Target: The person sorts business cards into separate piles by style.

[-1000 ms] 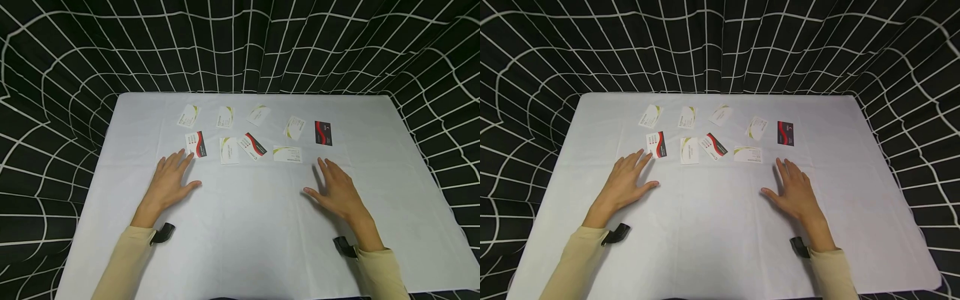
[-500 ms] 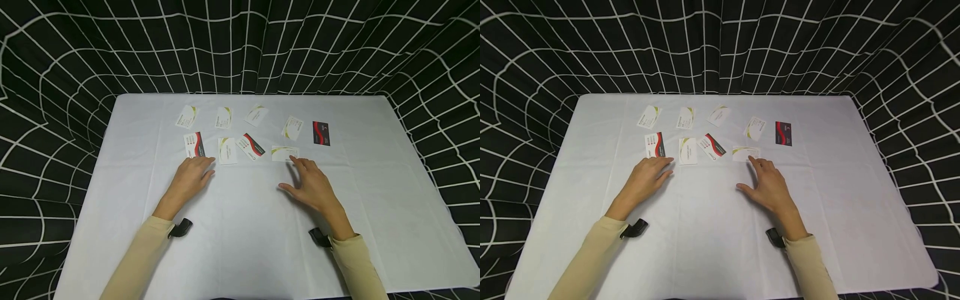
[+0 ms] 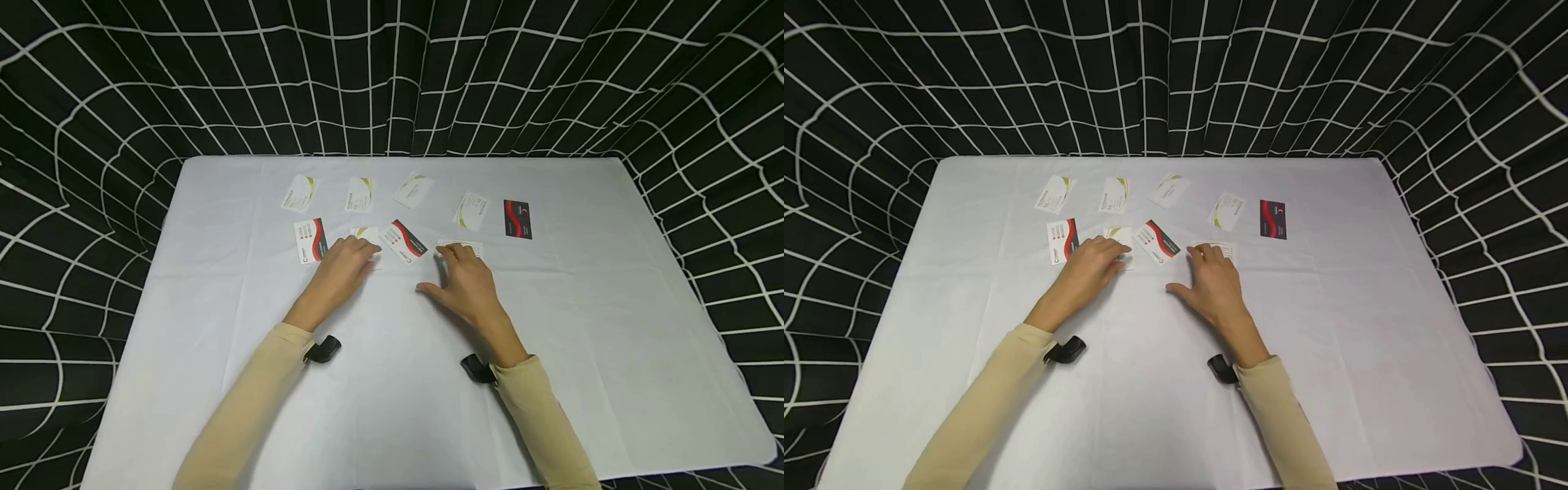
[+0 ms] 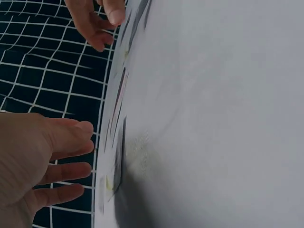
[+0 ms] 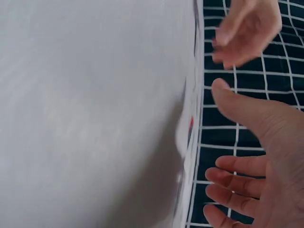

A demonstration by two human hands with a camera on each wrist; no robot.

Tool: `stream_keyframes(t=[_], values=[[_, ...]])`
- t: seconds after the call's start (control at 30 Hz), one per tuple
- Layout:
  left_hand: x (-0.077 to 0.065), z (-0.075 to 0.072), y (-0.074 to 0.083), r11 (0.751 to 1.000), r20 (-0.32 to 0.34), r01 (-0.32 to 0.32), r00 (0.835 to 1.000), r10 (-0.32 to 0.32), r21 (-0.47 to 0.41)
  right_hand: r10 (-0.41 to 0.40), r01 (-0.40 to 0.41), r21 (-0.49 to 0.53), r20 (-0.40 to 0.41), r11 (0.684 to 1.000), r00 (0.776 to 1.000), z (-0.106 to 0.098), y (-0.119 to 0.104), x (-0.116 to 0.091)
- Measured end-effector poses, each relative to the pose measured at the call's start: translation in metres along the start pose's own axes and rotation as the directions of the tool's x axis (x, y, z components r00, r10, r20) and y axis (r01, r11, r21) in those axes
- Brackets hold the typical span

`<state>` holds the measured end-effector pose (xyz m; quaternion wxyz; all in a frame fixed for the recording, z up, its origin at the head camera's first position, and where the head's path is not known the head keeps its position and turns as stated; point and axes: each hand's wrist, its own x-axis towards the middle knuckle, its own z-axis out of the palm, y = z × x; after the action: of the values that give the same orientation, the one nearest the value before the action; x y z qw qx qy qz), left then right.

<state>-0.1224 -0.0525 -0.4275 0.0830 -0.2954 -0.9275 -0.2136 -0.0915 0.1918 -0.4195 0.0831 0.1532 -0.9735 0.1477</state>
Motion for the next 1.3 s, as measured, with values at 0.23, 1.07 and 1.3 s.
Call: stream_keyframes(t=[0.23, 1.07, 1.3], values=[[0.025, 0.014, -0.001, 0.998, 0.012, -0.021, 1.0, 0.021, 0.054, 0.026, -0.027, -0.008, -0.059, 1.0, 0.998, 0.013, -0.015, 0.02], [0.063, 0.029, 0.001, 0.997, 0.14, -0.013, 0.99, 0.024, -0.082, 0.295, -0.287, 0.15, -0.032, 0.946, 0.955, 0.024, -0.027, 0.047], [0.062, 0.029, 0.007, 0.989, 0.082, 0.04, 0.996, -0.029, -0.142, 0.332, -0.303, 0.374, -0.014, 0.877, 0.943, 0.025, -0.019, 0.044]])
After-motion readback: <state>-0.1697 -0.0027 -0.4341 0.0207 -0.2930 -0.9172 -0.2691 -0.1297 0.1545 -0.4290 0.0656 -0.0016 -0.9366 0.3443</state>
